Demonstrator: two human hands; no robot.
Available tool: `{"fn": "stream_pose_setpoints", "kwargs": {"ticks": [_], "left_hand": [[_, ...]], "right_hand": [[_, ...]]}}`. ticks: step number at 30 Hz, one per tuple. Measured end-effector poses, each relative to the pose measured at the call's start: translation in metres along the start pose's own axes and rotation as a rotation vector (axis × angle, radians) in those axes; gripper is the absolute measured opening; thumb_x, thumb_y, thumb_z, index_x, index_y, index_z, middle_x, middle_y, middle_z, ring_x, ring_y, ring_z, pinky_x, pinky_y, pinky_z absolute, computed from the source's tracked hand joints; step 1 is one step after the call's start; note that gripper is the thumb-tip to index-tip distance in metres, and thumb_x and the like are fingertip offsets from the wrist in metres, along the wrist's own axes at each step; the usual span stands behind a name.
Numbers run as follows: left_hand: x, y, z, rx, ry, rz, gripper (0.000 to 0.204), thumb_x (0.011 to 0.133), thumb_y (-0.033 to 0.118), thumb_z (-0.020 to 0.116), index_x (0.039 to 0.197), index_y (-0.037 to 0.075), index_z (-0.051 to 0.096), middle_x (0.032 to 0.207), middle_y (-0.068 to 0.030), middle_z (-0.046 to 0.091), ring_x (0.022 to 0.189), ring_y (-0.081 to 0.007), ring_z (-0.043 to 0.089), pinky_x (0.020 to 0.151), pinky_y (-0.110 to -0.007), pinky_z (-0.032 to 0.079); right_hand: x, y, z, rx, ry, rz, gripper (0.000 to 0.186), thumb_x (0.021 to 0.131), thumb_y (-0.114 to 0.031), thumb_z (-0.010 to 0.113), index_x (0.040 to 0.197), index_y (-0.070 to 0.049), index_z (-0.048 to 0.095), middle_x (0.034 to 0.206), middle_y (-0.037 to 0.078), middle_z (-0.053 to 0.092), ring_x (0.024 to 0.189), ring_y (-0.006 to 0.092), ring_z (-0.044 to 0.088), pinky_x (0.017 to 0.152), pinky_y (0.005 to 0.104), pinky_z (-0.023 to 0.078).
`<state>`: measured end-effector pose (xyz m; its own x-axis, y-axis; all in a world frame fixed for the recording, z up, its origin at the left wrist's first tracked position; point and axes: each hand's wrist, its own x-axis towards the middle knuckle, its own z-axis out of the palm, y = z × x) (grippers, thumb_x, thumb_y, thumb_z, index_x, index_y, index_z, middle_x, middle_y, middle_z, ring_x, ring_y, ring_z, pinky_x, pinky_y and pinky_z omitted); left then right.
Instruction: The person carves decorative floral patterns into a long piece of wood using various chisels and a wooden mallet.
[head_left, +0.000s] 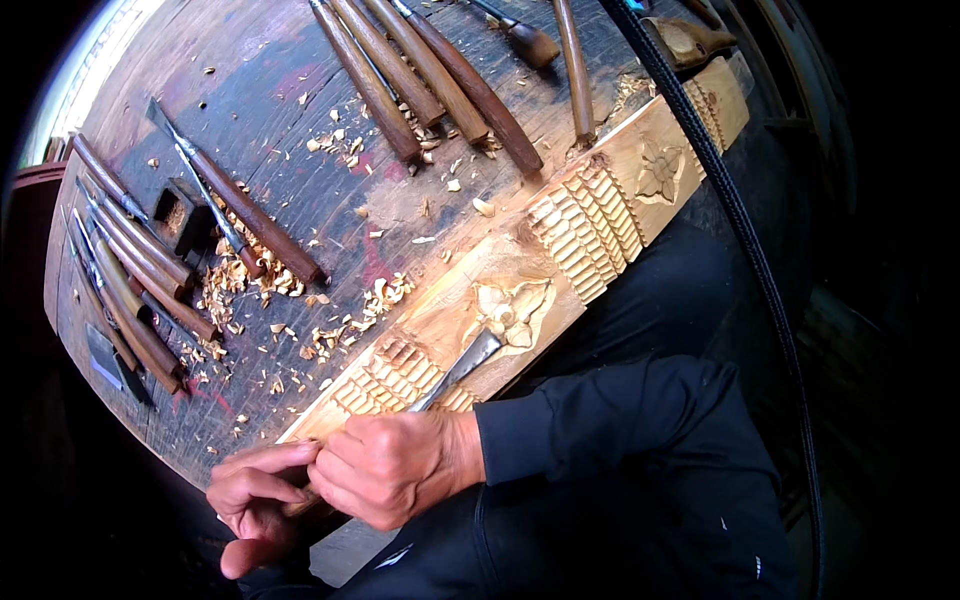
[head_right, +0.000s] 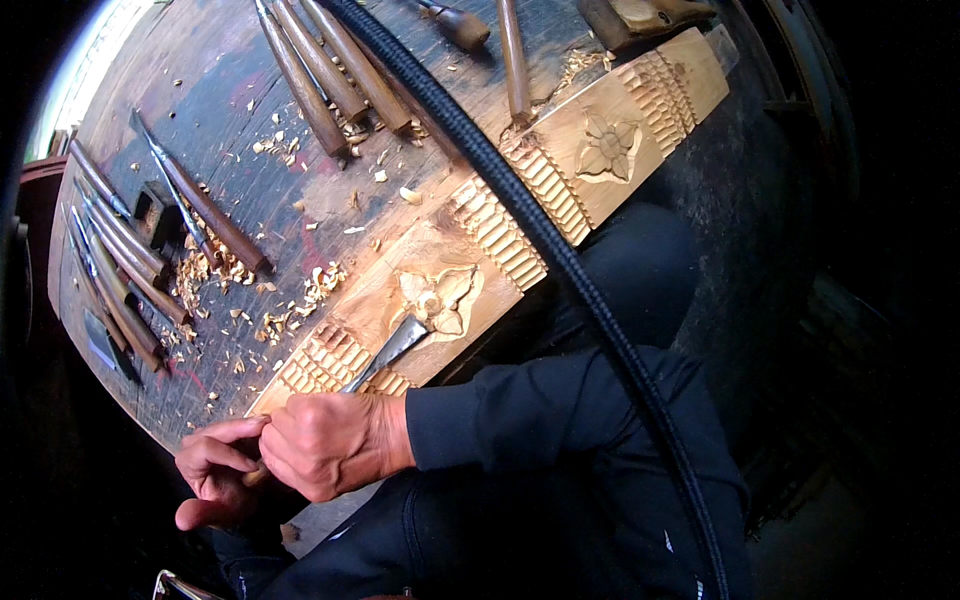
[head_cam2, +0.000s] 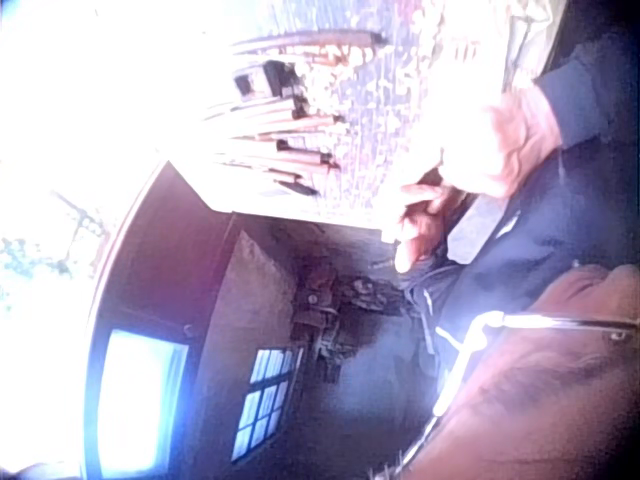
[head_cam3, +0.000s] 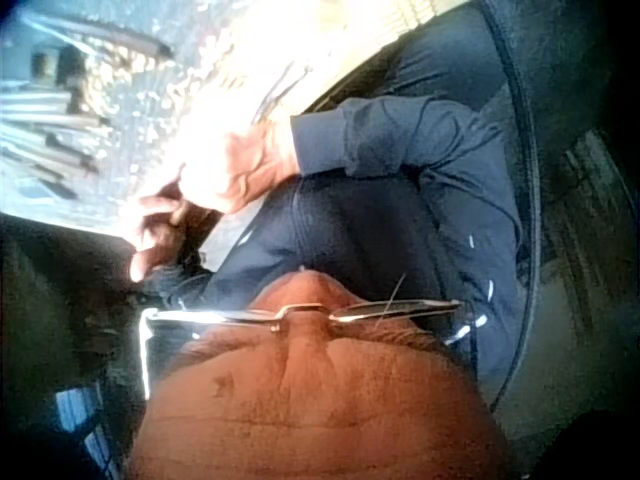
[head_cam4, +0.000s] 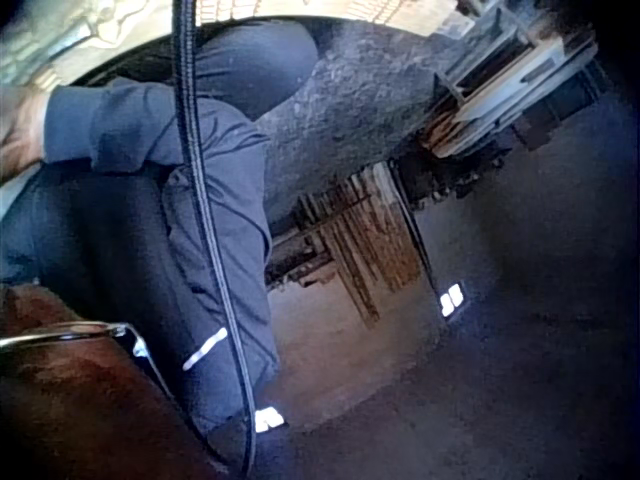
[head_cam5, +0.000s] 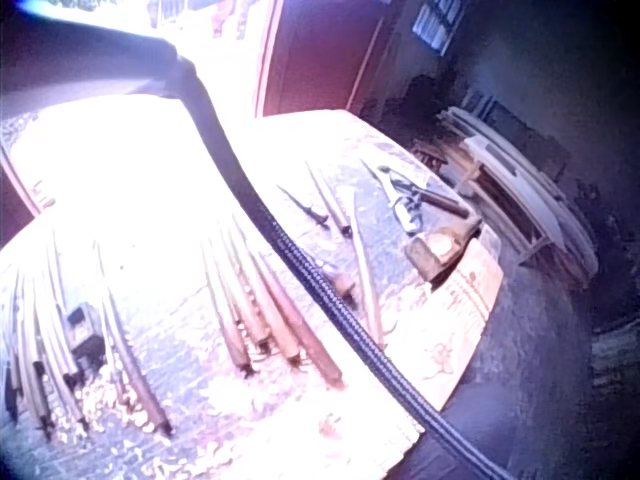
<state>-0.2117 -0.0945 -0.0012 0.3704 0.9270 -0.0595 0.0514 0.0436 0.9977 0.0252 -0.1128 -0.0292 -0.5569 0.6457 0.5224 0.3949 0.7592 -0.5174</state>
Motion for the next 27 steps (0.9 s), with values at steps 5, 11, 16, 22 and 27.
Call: {"fn": "stream_pose_setpoints", "kwargs": {"ticks": [5,11,16,22,27], "left_hand": [[-0.005,0.001,0.006,-0.024,0.075,-0.033,0.105,0.089,0.102,0.036,0.071,0.003,0.064,0.101,-0.0333,0.081,0.078,-0.0349,0.082,0.071,-0.04,0.066],[0.0,0.018,-0.003,0.045,-0.08,-0.055,0.111,0.081,0.106,0.044,0.082,0.0,0.074,0.107,-0.0326,0.081,0.087,-0.0357,0.084,0.077,-0.041,0.067],[0.0,0.028,-0.018,0.071,-0.214,0.019,0.098,0.092,0.095,0.056,0.087,-0.001,0.077,0.111,-0.0351,0.08,0.09,-0.0371,0.083,0.082,-0.042,0.066],[-0.003,0.037,-0.023,0.149,-0.236,-0.028,0.061,0.098,0.059,0.062,0.087,0.001,0.077,0.112,-0.0367,0.079,0.08,-0.033,0.081,0.074,-0.036,0.063],[0.004,0.04,-0.021,0.171,-0.264,-0.018,0.05,0.097,0.047,0.062,0.087,0.001,0.077,0.113,-0.0355,0.08,0.078,-0.0307,0.081,0.073,-0.036,0.062]], "right_hand": [[-0.002,0.001,0.0,-0.022,0.069,0.011,0.02,0.086,-0.017,0.069,0.088,0.003,0.069,0.075,0.005,0.059,0.068,0.0181,0.062,0.057,0.0321,0.043],[0.001,-0.005,0.009,0.02,0.112,-0.087,0.017,0.087,-0.016,0.07,0.083,0.0,0.067,0.077,0.007,0.059,0.07,0.0195,0.063,0.057,0.0337,0.042],[0.006,-0.011,0.009,0.006,0.118,-0.091,0.016,0.086,-0.016,0.07,0.083,-0.001,0.067,0.078,0.007,0.059,0.069,0.0196,0.063,0.057,0.034,0.042],[0.007,-0.012,0.013,-0.012,0.125,-0.102,0.016,0.085,-0.016,0.07,0.083,-0.001,0.067,0.078,0.007,0.06,0.069,0.0197,0.063,0.056,0.0337,0.042],[0.007,-0.008,0.014,-0.031,0.103,-0.1,0.015,0.082,-0.015,0.07,0.081,-0.001,0.066,0.078,0.007,0.06,0.069,0.0199,0.064,0.057,0.0332,0.043]]}}
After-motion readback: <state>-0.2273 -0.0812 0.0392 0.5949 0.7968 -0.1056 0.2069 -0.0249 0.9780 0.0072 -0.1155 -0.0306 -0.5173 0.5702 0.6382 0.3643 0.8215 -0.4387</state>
